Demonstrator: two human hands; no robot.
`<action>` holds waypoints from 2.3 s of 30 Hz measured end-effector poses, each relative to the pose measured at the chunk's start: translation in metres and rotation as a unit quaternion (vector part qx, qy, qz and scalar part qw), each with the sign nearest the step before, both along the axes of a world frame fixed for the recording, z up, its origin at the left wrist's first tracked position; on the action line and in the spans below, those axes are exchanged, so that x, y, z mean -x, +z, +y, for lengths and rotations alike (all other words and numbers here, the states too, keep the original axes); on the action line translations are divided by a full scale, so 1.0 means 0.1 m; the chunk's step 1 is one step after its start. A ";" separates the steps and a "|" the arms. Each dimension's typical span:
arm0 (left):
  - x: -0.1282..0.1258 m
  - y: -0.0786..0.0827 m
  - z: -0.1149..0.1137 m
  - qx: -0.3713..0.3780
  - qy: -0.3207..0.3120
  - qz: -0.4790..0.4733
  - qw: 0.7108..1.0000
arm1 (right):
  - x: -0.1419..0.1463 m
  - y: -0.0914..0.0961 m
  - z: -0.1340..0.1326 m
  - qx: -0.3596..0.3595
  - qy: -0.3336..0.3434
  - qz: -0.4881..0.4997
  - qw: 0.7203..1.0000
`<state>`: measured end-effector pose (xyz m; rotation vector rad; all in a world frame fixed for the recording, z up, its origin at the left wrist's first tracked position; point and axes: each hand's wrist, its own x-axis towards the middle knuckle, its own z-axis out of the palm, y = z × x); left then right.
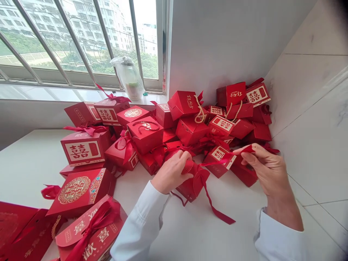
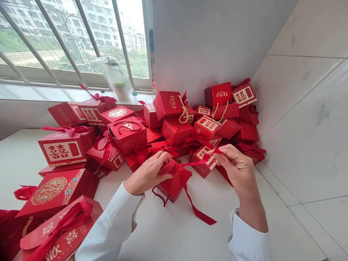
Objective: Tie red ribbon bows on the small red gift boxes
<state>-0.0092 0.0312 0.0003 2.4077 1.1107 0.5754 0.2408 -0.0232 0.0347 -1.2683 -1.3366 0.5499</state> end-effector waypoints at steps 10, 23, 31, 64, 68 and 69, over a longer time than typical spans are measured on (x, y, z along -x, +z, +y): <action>0.11 0.05 0.03 0.077 0.098 -0.060 0.990 | 0.66 -0.24 0.27 0.290 0.289 0.093 0.907; 0.18 0.09 0.04 0.109 0.080 -0.089 0.987 | 0.89 -0.43 0.31 0.319 0.185 0.054 0.928; 0.19 0.10 0.04 0.114 0.070 -0.094 0.987 | 0.87 -0.41 0.32 0.324 0.195 0.117 0.918; 0.00 -0.06 0.10 0.247 0.172 -0.301 0.905 | 0.85 -0.42 0.21 -0.024 0.212 -0.283 0.935; 0.10 -0.01 0.12 0.148 0.235 -0.352 0.894 | 0.78 -0.54 0.15 -0.004 0.204 -0.275 0.939; 0.14 0.01 0.12 0.119 0.254 -0.362 0.889 | 0.76 -0.56 0.14 0.004 0.204 -0.275 0.940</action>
